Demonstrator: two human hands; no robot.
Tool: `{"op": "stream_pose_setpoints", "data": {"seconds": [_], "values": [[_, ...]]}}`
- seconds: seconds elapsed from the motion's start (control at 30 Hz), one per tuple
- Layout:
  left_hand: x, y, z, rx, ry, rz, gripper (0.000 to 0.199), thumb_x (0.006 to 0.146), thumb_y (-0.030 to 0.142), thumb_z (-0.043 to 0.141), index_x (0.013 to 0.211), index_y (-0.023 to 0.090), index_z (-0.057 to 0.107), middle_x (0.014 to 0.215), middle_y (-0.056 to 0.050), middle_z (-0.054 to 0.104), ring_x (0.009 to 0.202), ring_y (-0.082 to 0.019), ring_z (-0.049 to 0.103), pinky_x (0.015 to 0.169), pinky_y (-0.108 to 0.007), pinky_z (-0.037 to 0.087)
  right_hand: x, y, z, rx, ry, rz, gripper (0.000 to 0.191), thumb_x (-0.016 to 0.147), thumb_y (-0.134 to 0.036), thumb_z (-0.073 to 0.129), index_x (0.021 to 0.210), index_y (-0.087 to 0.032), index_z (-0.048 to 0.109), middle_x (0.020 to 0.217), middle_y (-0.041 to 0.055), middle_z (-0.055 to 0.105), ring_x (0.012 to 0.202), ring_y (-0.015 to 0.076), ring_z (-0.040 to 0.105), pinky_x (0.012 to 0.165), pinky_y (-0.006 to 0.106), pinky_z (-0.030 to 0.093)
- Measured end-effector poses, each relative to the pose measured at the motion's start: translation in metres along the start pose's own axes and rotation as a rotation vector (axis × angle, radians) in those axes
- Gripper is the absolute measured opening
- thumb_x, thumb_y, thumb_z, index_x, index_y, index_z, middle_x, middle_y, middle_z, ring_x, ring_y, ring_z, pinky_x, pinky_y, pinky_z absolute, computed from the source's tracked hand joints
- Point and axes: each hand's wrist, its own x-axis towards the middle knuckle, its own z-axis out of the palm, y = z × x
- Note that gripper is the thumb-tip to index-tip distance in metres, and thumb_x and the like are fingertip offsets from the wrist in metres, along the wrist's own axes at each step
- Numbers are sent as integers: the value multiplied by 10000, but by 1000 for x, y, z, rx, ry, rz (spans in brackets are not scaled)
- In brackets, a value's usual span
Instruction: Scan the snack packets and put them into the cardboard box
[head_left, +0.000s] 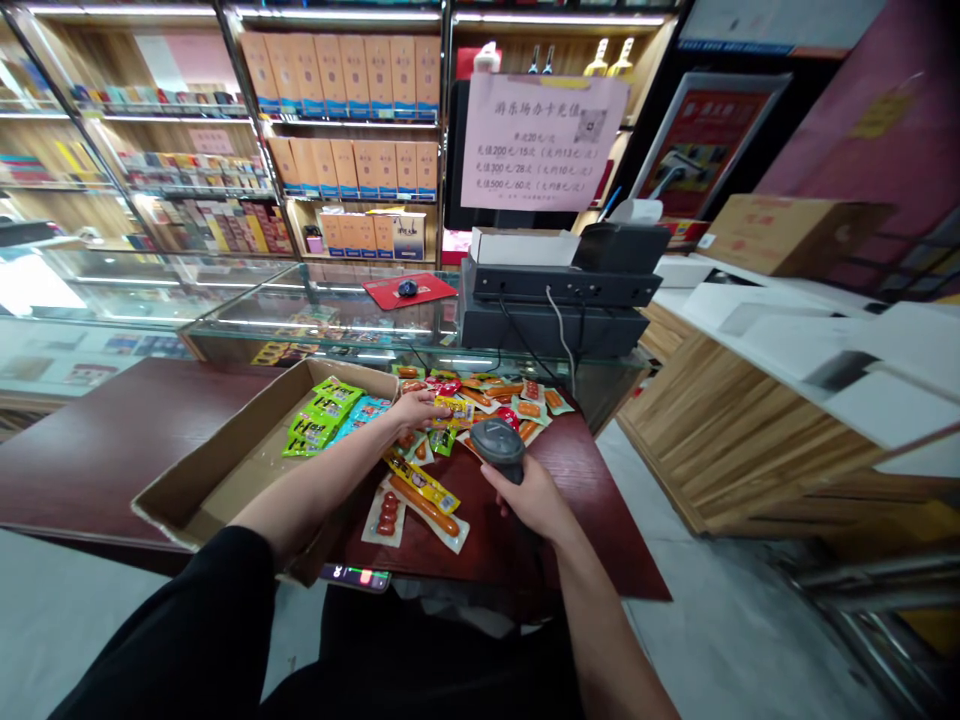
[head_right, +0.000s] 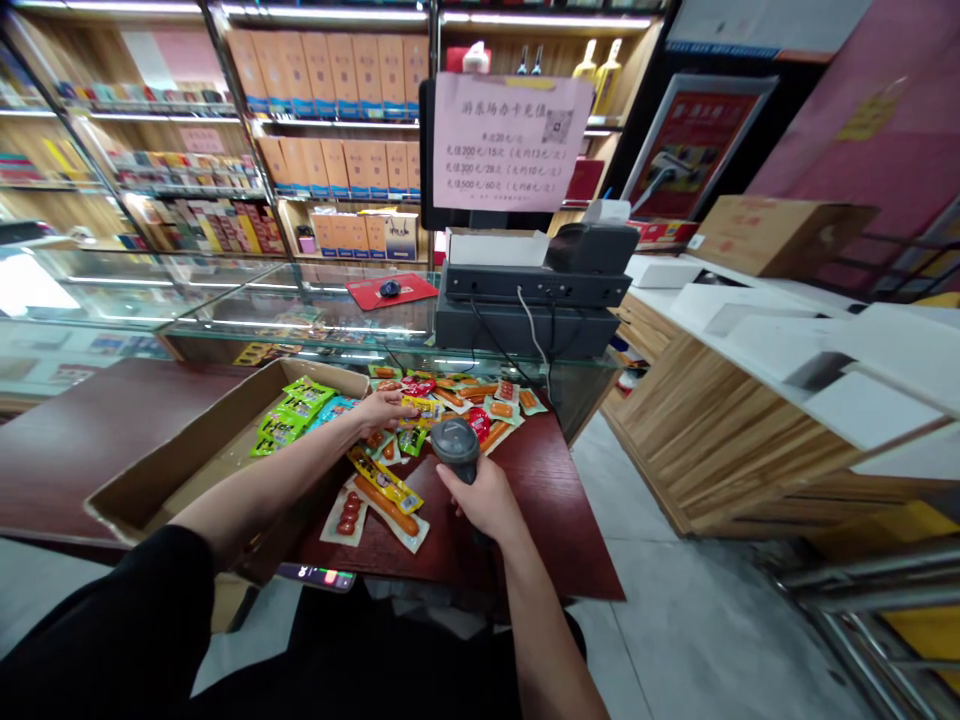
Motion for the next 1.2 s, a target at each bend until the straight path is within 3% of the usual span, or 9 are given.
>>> {"op": "stream_pose_setpoints", "data": {"seconds": [0.13,0.27,0.47,0.63,0.77,1.0,1.2], "values": [[-4,10,-1,-10,-8,3,439,390,154,913,677,115,584,687,-19,676,715,-178,689,707,-327,591,4,-4,0,-17,-6,-6,316,786,-492,626,834,-190,546,525,-19,607,393,134,567,412,235,444],[-20,33,-19,27,-51,18,401,417,147,907,690,97,617,708,-46,684,730,-189,689,735,-352,593,9,-13,4,-34,-30,-25,321,782,-493,629,797,-185,538,504,-13,600,397,139,566,420,242,442],[-69,62,-82,122,18,-14,365,437,193,897,711,97,676,817,-92,715,810,-219,689,757,-361,587,14,-29,17,-44,-91,-41,308,775,-469,639,793,-176,546,502,-9,603,405,142,568,424,244,443],[-120,64,-136,201,97,-94,345,390,224,898,640,116,687,794,-93,720,795,-222,681,684,-308,576,21,-36,34,-76,-169,-41,314,784,-484,628,786,-180,549,501,-2,606,402,147,573,414,245,446],[-157,61,-163,296,91,-174,345,404,277,894,654,126,710,781,-88,719,710,-192,664,595,-258,545,27,-39,49,-96,-211,-74,329,787,-513,618,791,-194,537,520,4,617,410,160,583,422,263,464],[-188,45,-176,511,25,-290,321,340,227,902,573,156,693,597,-22,669,529,-125,582,491,-199,473,30,-49,70,-109,-295,-75,353,769,-543,630,744,-202,539,533,13,608,400,171,579,408,290,478],[-193,47,-170,818,64,-176,269,382,263,885,482,165,655,450,35,569,414,-66,455,391,-156,345,27,-55,78,-97,-289,-53,344,760,-528,642,788,-202,537,536,-3,593,409,161,569,399,281,470]]}}
